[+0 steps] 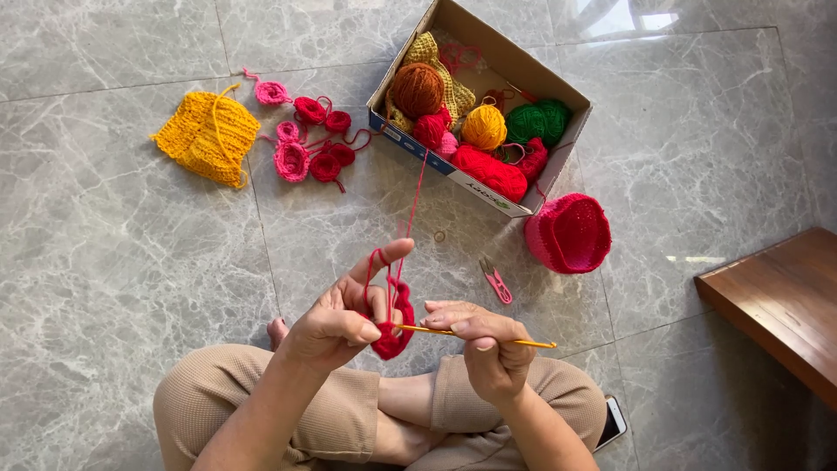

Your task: A person is sitting on the floor and crocheting a piece of red fabric using a crochet hook and red yarn.

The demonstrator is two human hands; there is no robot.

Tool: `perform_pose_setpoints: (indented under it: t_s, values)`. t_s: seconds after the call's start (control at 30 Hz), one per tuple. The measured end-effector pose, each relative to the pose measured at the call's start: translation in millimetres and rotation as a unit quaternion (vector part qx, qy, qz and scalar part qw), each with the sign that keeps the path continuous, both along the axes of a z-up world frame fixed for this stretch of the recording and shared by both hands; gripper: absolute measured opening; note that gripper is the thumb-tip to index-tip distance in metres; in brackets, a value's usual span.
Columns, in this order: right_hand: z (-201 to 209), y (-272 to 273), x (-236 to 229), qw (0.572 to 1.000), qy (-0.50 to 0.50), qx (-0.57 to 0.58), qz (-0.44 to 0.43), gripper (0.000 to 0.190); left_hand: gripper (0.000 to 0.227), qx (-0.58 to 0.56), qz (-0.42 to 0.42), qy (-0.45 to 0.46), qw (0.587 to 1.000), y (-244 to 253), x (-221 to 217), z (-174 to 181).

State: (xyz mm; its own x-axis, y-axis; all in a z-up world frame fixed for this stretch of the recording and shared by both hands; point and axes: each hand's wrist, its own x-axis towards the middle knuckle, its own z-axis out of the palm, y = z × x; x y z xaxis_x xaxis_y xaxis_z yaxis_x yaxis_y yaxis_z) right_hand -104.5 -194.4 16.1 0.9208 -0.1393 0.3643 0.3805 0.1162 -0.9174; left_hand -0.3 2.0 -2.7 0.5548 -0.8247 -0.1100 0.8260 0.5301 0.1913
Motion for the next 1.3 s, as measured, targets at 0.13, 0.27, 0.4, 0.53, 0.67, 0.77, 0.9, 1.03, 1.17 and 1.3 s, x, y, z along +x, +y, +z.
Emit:
perform_pose_setpoints:
  t_s: [0.13,0.27,0.4,0.53,0.67,0.77,0.9,1.03,1.17,1.3]
  values:
    - [0,-1,-1,0.992,0.026,0.114,0.048,0.02,0.091,-0.033,-0.009,0.016,0.999,-2,-5,0]
    - [-7,12,7,0.962,0.096,0.252,0.045,0.023,0.086,0.129,0.058,-0.123,0.982,-12,-16,-1]
    - [-33,30,4,0.975,0.116,0.189,-0.032,0.023,0.089,0.327,0.123,-0.315,0.882,-30,-34,7]
    - [-32,17,-4,0.957,0.187,0.207,-0.082,0.025,0.089,0.313,0.091,-0.237,0.915,-25,-20,5]
    - [-7,7,2,0.992,0.08,-0.051,-0.083,0.013,0.085,0.317,0.066,-0.211,0.922,-17,-14,1]
    - [-8,2,8,0.953,-0.036,-0.282,-0.109,0.018,0.085,0.29,0.065,-0.197,0.934,-15,-12,1]
    - [-29,-9,4,0.889,-0.154,-0.398,-0.164,0.022,0.087,0.238,0.048,-0.175,0.954,-19,-14,4]
    - [-22,6,-6,0.982,0.001,-0.149,-0.115,0.018,0.084,0.23,0.036,-0.133,0.963,-16,-10,3]
    - [-19,1,-1,0.963,0.131,0.236,-0.012,0.023,0.082,0.257,0.029,-0.178,0.949,-9,-4,9]
    - [-21,-6,-1,0.923,0.177,0.342,0.009,0.024,0.081,0.277,0.018,-0.221,0.935,-5,-1,11]
